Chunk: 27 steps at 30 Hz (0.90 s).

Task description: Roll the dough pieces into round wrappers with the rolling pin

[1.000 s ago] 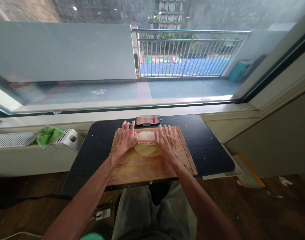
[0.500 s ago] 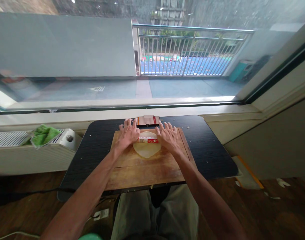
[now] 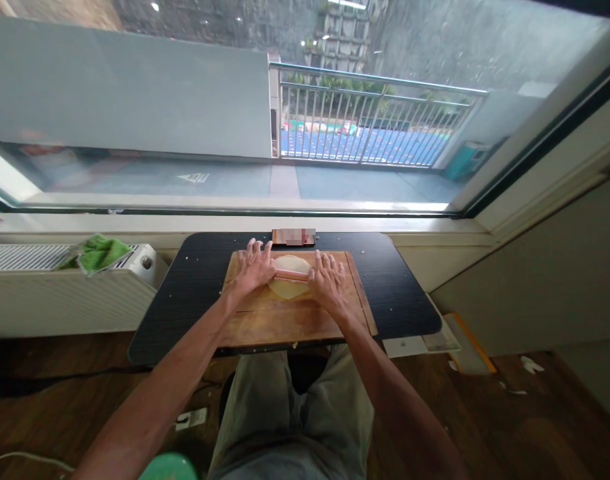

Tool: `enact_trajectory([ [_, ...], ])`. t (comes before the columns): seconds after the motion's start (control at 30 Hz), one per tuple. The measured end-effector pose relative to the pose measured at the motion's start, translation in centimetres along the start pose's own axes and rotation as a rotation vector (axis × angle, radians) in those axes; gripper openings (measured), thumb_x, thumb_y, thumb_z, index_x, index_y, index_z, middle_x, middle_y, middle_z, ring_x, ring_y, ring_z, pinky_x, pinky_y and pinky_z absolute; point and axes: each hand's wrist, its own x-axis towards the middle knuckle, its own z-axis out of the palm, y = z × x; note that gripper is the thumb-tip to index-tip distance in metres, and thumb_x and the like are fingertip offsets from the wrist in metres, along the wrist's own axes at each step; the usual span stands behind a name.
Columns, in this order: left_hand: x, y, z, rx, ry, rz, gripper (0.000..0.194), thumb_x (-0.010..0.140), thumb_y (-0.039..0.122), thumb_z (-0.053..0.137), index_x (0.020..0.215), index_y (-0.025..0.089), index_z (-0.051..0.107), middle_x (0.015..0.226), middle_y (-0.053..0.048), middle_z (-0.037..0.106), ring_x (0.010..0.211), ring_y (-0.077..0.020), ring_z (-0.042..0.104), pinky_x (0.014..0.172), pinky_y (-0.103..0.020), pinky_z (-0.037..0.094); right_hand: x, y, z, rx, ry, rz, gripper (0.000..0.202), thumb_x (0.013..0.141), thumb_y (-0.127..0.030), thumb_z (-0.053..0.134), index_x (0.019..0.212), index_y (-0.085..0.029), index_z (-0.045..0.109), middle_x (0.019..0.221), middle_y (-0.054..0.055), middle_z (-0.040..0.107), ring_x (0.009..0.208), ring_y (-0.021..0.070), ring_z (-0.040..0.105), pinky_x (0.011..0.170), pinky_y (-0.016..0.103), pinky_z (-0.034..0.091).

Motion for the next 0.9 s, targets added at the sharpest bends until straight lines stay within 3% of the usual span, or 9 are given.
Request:
enact_trajectory([
  [0.17,-0.2,0.2,0.1,-0.003,-0.006,-0.020,0.066,0.105,0.032,0.039,0.169,0.019,0.046,0.173,-0.024,0.045,0.166,-0.0410,0.032,0.126,-0.070,0.035,-1.8,-0.5,-0.2,0.042,0.025,0.016,0.065,0.112,-0.028,0.032,0.176,-0.013,0.035,0.171,0.019,0.052,0.164,0.0299,0.041,0.133,0.052,0.030],
  [0.43,0.3,0.6,-0.5,0.007,-0.015,-0.009,0.065,0.104,0.033,0.039,0.166,0.017,0.050,0.168,-0.025,0.051,0.163,-0.0402,0.036,0.126,-0.069,0.035,-3.3,-1.0,-0.1,0.071,0.040,0.037,0.065,0.113,-0.030,0.033,0.176,-0.015,0.035,0.174,0.018,0.047,0.163,0.0320,0.041,0.133,0.055,0.030],
  [0.53,1.0,0.9,-0.4,0.011,-0.005,-0.007,0.065,0.102,0.033,0.040,0.164,0.017,0.052,0.165,-0.026,0.053,0.158,-0.0431,0.042,0.122,-0.071,0.038,-2.1,-0.6,-0.3,0.036,0.027,0.022,0.065,0.112,-0.031,0.036,0.175,-0.015,0.037,0.174,0.017,0.048,0.162,0.0332,0.042,0.133,0.054,0.030],
  [0.67,2.2,1.4,-0.1,-0.010,0.067,-0.008,0.061,0.101,0.033,0.042,0.158,0.018,0.058,0.156,-0.024,0.060,0.147,-0.0418,0.053,0.117,-0.064,0.044,0.4,0.1,-0.9,-0.026,0.022,-0.005,0.066,0.111,-0.033,0.040,0.174,-0.014,0.038,0.172,0.019,0.050,0.158,0.0362,0.045,0.130,0.054,0.032],
  [0.9,5.0,1.9,-0.2,-0.068,0.152,-0.034,0.050,0.102,0.033,0.043,0.144,0.018,0.066,0.146,-0.021,0.064,0.136,-0.0397,0.058,0.109,-0.056,0.050,4.7,0.6,-2.0,0.039,0.014,0.029,0.063,0.111,-0.036,0.040,0.171,-0.017,0.042,0.155,0.019,0.064,0.140,0.0342,0.057,0.115,0.046,0.043],
])
